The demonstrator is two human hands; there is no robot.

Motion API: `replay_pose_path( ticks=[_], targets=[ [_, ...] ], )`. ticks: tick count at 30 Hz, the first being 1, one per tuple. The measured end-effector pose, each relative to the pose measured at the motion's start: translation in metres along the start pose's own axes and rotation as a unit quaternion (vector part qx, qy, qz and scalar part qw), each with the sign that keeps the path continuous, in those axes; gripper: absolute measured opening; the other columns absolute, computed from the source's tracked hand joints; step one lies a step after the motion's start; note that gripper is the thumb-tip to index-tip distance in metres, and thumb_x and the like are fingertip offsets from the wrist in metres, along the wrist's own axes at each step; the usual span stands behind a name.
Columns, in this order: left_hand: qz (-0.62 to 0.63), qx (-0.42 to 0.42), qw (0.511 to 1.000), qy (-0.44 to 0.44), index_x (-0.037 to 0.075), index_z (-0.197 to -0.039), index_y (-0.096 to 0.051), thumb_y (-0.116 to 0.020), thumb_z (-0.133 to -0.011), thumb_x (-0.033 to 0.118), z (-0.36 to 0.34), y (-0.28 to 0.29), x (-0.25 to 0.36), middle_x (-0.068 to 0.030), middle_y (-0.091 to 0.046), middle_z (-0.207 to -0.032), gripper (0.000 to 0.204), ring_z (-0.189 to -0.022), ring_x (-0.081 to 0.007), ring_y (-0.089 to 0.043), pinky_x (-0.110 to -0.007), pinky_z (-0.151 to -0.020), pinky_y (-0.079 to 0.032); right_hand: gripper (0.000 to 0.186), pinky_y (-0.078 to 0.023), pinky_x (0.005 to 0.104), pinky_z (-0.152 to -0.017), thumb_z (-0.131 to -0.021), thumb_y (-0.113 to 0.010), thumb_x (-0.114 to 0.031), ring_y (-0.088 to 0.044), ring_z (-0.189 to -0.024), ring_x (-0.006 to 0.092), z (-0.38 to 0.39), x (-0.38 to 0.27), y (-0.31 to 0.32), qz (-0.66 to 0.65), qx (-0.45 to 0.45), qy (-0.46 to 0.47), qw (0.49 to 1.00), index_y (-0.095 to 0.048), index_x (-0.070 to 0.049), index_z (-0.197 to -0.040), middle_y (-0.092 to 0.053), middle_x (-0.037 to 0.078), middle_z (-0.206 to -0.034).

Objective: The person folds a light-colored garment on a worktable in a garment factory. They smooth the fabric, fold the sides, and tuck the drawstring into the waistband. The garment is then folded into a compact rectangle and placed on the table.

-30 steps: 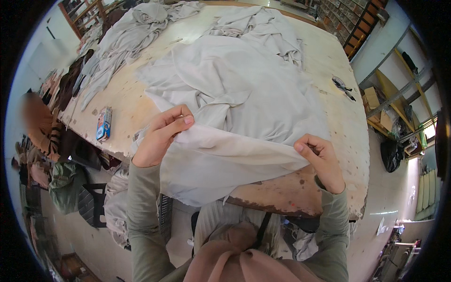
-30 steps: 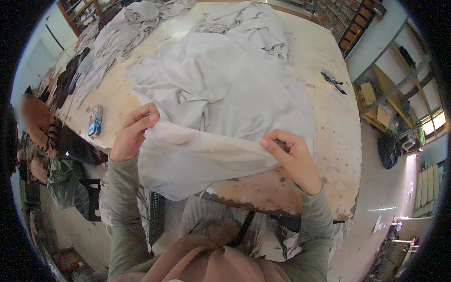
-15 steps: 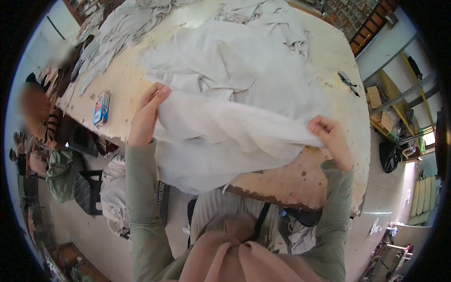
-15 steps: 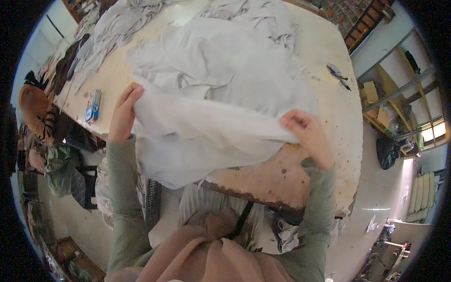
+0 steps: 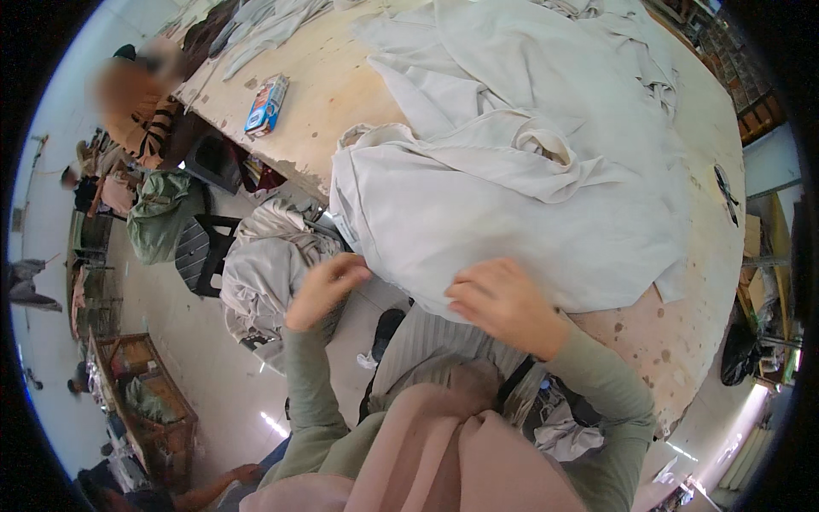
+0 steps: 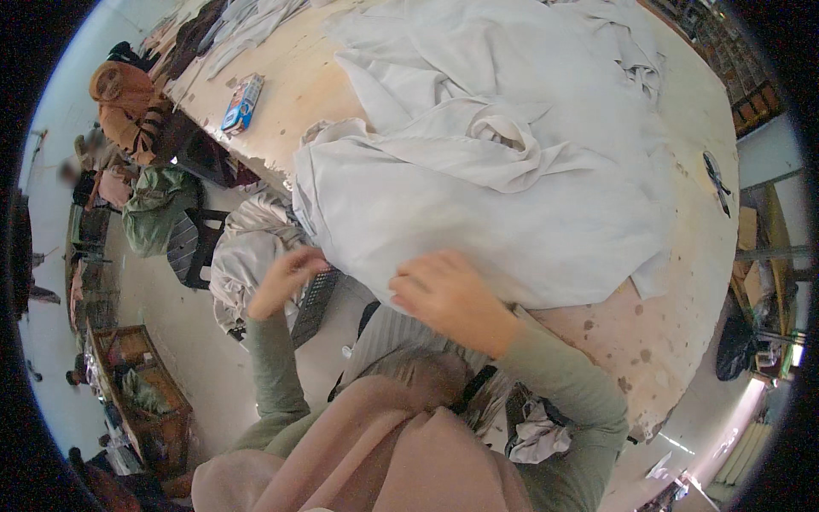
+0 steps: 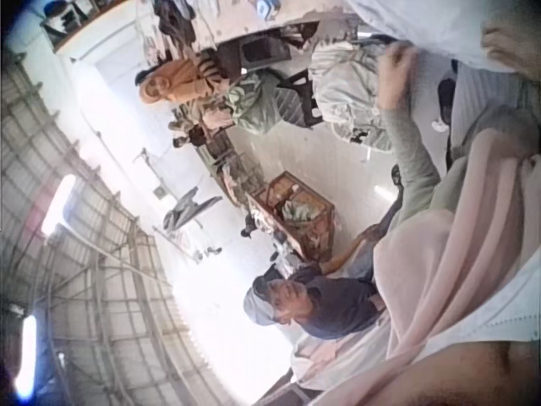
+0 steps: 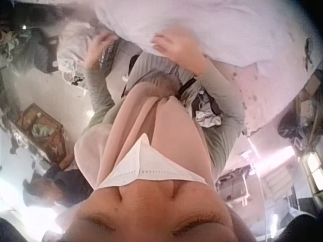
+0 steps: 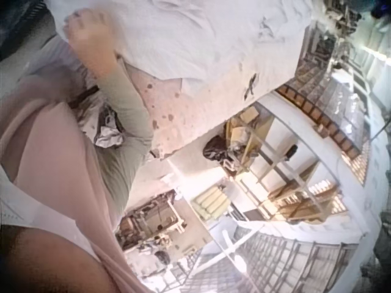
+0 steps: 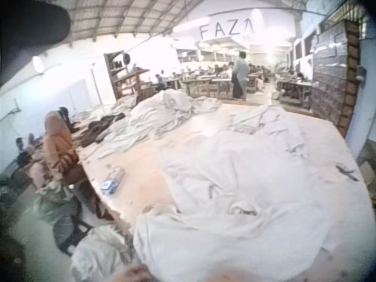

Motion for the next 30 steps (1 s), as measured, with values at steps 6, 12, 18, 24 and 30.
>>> replay_pose_path(
  ticks=[6, 12, 18, 24, 30],
  targets=[
    [0.224, 0.068, 0.972, -0.025, -0.003, -0.111, -0.055, -0.064, -0.089, 0.013, 0.010, -0.041, 0.009, -0.0054, -0.062, -0.104, 0.029, -0.099, -0.0105, -0.054, -0.024, -0.087, -0.043, 0.025, -0.043, 0.0323, -0.075, -0.076, -0.061, -0.022, -0.055, -0.089, 0.0197, -0.027, -0.022, -0.049, 0.138, 0.029, 0.045, 0.989, -0.059, -0.009, -0.096, -0.056, 0.004, -0.091],
    [0.415, 0.122, 0.901, -0.022, 0.000, -0.109, -0.055, -0.061, -0.090, 0.015, 0.013, -0.025, 0.025, -0.0032, -0.061, -0.095, 0.025, -0.081, -0.0079, -0.057, -0.025, -0.075, -0.047, 0.027, -0.045, 0.0343, -0.073, -0.076, -0.064, -0.012, -0.057, -0.084, 0.0232, -0.030, -0.014, -0.023, 0.031, 0.086, -0.008, 0.996, -0.056, -0.007, -0.102, -0.058, 0.006, -0.090],
    [0.452, 0.172, 0.869, 0.103, 0.005, -0.103, -0.055, -0.060, -0.091, 0.019, -0.003, -0.015, -0.003, 0.0020, -0.052, -0.068, 0.020, -0.056, -0.0071, -0.048, -0.024, -0.055, -0.046, 0.036, -0.047, 0.0370, -0.077, -0.074, -0.062, 0.003, -0.059, -0.084, 0.0278, -0.033, -0.020, 0.012, -0.077, 0.116, -0.070, 0.988, -0.055, -0.004, -0.108, -0.062, 0.009, -0.104],
    [0.376, 0.335, 0.864, -0.005, 0.005, -0.103, -0.056, -0.060, -0.092, 0.020, -0.011, 0.021, 0.042, 0.0039, -0.052, -0.066, 0.019, -0.056, -0.0093, -0.051, -0.023, -0.051, -0.042, 0.027, -0.047, 0.0298, -0.064, -0.077, -0.058, -0.007, -0.059, -0.075, 0.0204, -0.029, -0.044, 0.013, 0.022, 0.074, 0.081, 0.994, -0.055, -0.006, -0.104, -0.063, 0.008, -0.102],
    [-0.185, 0.263, 0.745, -0.584, 0.004, -0.079, -0.056, -0.068, -0.085, 0.017, 0.022, -0.014, 0.146, -0.0002, -0.048, -0.059, 0.019, -0.068, -0.0128, -0.052, -0.030, -0.058, -0.044, 0.021, -0.047, 0.0263, -0.057, -0.081, -0.051, -0.020, -0.059, -0.068, 0.0133, -0.013, -0.074, -0.013, 0.077, -0.127, 0.234, 0.961, -0.055, -0.007, -0.098, -0.056, 0.002, -0.081]
  ],
)
Point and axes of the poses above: each hand's wrist, its own z-axis away from the middle knuckle, its own y-axis out of the back of the hand, x = y × z, the point moved 4 cm from there along -z, towards the middle knuckle
